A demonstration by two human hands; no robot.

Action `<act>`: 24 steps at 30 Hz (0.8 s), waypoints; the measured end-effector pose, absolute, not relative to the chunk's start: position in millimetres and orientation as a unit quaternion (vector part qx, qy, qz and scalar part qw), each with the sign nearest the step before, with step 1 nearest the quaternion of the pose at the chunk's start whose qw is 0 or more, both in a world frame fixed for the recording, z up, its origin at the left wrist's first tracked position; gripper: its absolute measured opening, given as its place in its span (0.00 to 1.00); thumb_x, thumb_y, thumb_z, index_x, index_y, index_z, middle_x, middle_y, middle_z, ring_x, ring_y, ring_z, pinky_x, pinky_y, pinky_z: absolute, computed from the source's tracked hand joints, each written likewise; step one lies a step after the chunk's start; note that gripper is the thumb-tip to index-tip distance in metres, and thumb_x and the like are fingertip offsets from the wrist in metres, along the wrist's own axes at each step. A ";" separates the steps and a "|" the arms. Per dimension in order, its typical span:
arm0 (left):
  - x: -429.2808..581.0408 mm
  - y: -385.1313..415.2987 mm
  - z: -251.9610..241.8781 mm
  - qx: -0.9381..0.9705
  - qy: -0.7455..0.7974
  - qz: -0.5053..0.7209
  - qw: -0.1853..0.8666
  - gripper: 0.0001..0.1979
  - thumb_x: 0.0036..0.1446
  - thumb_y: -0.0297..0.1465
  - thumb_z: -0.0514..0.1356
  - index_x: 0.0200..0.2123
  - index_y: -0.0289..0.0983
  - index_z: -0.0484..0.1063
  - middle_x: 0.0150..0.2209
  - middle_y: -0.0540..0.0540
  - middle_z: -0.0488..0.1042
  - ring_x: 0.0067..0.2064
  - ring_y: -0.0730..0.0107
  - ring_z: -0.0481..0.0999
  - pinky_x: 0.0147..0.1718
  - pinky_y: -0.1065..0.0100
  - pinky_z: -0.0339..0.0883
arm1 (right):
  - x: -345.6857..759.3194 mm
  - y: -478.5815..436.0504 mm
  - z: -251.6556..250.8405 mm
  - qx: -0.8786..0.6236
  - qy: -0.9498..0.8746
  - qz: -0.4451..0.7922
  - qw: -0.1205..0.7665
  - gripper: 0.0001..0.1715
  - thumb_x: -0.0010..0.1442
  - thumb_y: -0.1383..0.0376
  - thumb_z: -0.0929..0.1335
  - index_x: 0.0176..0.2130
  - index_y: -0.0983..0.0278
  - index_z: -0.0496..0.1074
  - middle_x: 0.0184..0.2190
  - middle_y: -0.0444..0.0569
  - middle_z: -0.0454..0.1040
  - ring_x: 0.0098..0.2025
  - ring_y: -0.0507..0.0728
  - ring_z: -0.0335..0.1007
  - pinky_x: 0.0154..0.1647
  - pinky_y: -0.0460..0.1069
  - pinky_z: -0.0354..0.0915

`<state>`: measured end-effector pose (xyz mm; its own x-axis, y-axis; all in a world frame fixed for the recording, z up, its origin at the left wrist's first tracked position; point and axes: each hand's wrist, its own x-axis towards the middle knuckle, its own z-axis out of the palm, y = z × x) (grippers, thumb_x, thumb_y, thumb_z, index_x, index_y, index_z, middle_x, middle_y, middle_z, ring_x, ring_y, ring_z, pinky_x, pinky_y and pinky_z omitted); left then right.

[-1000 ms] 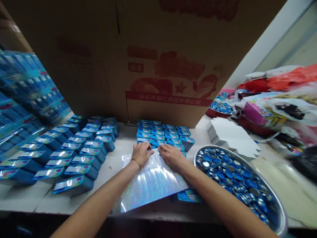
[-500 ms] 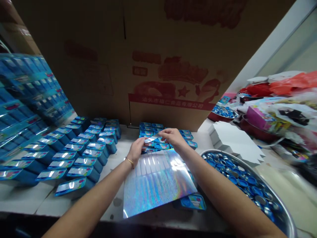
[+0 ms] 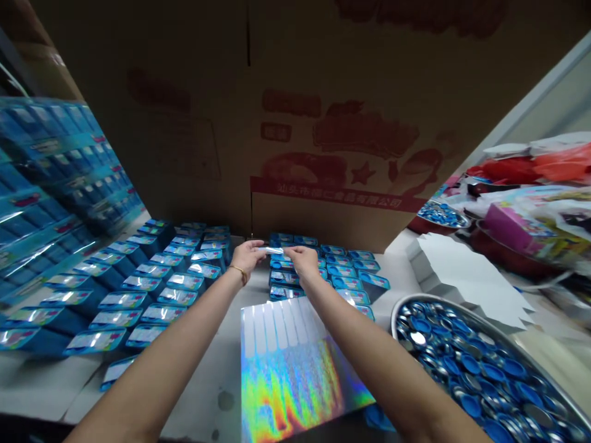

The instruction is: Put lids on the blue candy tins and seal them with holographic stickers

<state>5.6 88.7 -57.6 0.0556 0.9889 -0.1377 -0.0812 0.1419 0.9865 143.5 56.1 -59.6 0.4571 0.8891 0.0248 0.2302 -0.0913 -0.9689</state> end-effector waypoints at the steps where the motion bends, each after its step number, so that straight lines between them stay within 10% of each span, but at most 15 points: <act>1: 4.9 95.1 -58.5 0.462 0.517 0.463 0.552 0.17 0.37 0.22 0.61 0.36 0.30 0.67 0.17 0.54 0.67 0.19 0.81 0.65 0.19 0.77 0.56 | 140.9 60.8 -63.4 -0.689 -0.425 0.283 0.514 0.15 0.42 0.58 0.66 0.25 0.66 0.75 0.22 0.46 0.73 0.25 0.53 0.66 0.25 0.45 0.57; 24: 11.9 101.6 -116.3 0.505 0.598 0.401 0.476 0.18 0.36 0.27 0.64 0.35 0.31 0.69 0.17 0.52 0.68 0.20 0.78 0.66 0.19 0.75 0.58 | 136.6 46.0 -73.6 -0.800 -0.561 0.073 0.201 0.12 0.51 0.63 0.62 0.28 0.61 0.74 0.30 0.51 0.73 0.36 0.58 0.65 0.34 0.49 0.55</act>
